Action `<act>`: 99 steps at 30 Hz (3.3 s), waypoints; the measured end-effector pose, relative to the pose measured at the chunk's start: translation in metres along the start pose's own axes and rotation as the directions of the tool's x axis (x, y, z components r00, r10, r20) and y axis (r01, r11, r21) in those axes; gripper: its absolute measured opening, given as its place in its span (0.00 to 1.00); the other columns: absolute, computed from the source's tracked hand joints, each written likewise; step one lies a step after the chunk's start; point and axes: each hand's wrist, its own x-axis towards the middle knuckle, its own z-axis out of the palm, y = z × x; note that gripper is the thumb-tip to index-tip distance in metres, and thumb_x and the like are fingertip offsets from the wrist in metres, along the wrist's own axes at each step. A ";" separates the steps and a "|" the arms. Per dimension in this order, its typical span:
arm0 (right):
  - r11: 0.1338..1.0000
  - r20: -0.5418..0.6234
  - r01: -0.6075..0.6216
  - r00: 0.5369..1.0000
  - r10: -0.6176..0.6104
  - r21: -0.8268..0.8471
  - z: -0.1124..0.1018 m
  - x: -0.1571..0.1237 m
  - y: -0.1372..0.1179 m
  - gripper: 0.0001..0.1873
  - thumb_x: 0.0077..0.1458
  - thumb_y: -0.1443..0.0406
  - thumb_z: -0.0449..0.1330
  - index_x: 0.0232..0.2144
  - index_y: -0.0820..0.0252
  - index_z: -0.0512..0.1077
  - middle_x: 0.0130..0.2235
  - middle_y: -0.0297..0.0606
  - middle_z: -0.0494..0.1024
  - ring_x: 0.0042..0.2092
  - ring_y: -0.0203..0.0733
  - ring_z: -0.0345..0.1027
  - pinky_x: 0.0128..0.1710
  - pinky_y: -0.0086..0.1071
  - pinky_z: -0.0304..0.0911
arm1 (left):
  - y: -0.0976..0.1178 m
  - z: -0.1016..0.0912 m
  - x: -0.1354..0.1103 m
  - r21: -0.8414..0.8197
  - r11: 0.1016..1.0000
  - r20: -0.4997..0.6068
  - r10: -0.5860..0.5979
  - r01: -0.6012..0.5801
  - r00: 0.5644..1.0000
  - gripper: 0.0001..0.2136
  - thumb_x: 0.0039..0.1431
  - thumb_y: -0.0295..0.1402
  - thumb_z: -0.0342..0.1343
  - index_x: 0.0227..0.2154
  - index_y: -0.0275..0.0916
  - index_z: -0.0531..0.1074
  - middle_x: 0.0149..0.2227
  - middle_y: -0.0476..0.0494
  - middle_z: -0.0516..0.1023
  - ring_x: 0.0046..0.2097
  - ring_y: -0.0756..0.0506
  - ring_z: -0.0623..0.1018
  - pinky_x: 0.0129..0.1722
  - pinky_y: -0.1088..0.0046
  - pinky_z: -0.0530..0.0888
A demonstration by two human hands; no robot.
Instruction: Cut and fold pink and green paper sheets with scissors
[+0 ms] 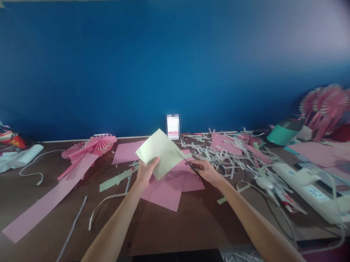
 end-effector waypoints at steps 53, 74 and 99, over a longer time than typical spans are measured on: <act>0.989 0.048 0.021 0.998 -0.029 0.145 0.006 0.001 0.004 0.23 0.49 0.57 0.63 0.45 0.65 0.71 0.25 0.34 0.70 0.22 0.32 0.62 0.23 0.28 0.60 | 0.012 0.008 -0.013 0.062 0.995 0.206 0.062 -0.076 0.977 0.25 0.47 0.39 0.64 0.49 0.40 0.68 0.51 0.38 0.73 0.50 0.40 0.75 0.48 0.62 0.73; 0.998 -0.037 -0.007 0.999 0.010 0.063 0.007 0.001 0.007 0.25 0.46 0.56 0.64 0.44 0.67 0.74 0.24 0.35 0.72 0.22 0.33 0.61 0.21 0.28 0.61 | 0.018 0.010 -0.019 0.030 0.998 0.210 0.047 -0.055 0.976 0.23 0.49 0.40 0.63 0.48 0.38 0.70 0.50 0.37 0.74 0.48 0.40 0.75 0.48 0.61 0.73; 0.987 0.069 -0.006 0.998 -0.005 0.158 0.007 0.002 0.009 0.22 0.48 0.56 0.63 0.43 0.63 0.70 0.26 0.33 0.70 0.23 0.31 0.60 0.25 0.28 0.59 | 0.014 0.008 -0.013 0.052 0.997 0.177 0.053 -0.063 0.983 0.23 0.49 0.40 0.63 0.49 0.39 0.69 0.49 0.38 0.75 0.49 0.39 0.75 0.48 0.62 0.73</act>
